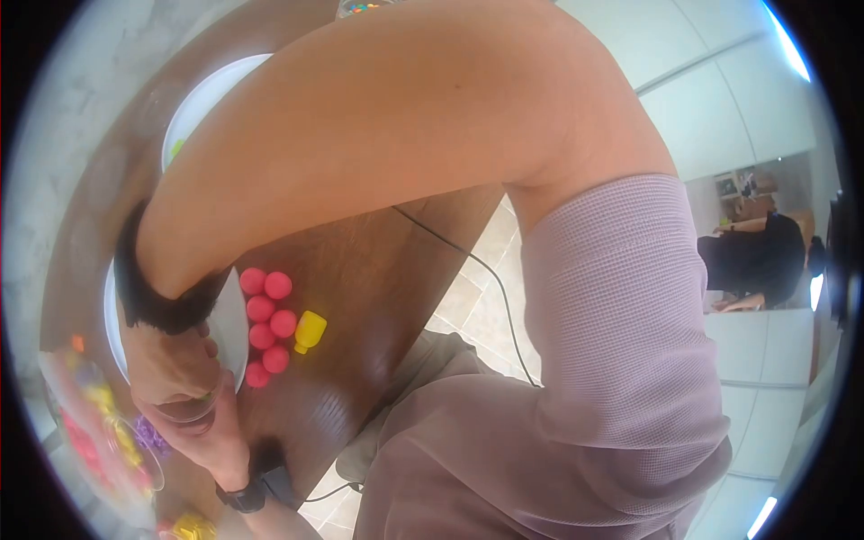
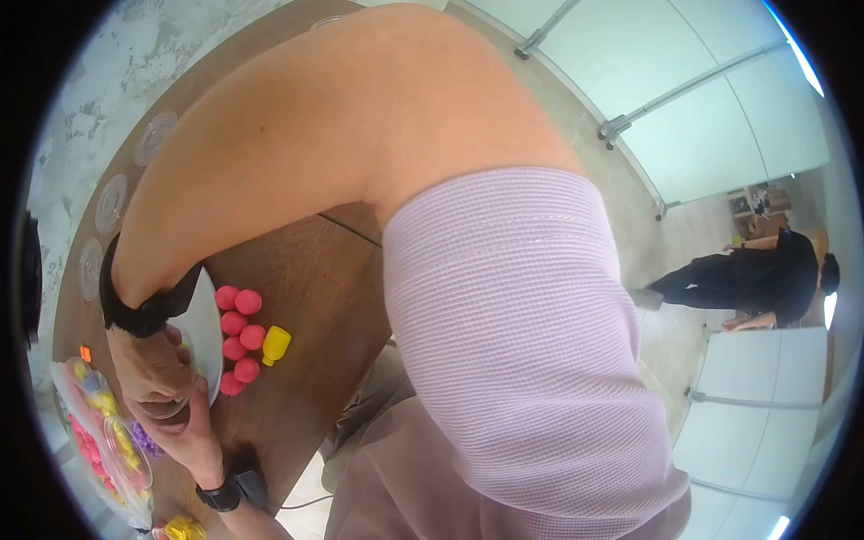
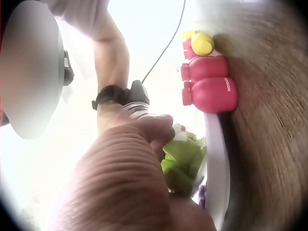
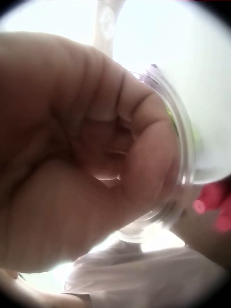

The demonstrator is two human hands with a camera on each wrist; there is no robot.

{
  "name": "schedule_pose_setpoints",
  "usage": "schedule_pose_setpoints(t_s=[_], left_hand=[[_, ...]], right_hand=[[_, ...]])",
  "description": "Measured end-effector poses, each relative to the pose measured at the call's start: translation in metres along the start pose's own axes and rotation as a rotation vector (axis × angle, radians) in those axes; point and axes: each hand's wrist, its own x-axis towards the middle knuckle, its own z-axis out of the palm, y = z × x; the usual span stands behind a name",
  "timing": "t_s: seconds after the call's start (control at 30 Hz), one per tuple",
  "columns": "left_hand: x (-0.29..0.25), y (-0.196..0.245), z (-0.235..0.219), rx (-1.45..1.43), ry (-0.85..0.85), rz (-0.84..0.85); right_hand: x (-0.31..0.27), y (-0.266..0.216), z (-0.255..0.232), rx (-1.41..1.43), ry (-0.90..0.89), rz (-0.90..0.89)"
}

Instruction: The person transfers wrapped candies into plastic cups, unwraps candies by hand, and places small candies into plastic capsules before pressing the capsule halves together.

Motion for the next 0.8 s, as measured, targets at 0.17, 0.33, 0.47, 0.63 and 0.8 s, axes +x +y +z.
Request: schedule_pose_setpoints(t_s=[0.17,0.33,0.47,0.63,0.8], left_hand=[[0.011,-0.028,-0.009,-0.054,-0.016,0.085],[0.005,0.002,0.015,0.035,-0.161,0.2],[0.015,0.006,0.018,-0.15,-0.169,0.113],[0.019,0.002,0.013,-0.24,-0.152,0.149],[0.02,-0.004,0.011,-0.23,-0.159,0.139]], right_hand=[[-0.003,-0.015,0.003,-0.129,-0.096,-0.197],[0.001,-0.018,0.013,-0.237,-0.103,-0.554],[0.01,0.003,0.017,-0.211,0.014,-0.64],[0.004,0.002,0.014,0.004,0.048,-0.579],[0.0,-0.007,0.011,-0.11,0.094,-0.565]])
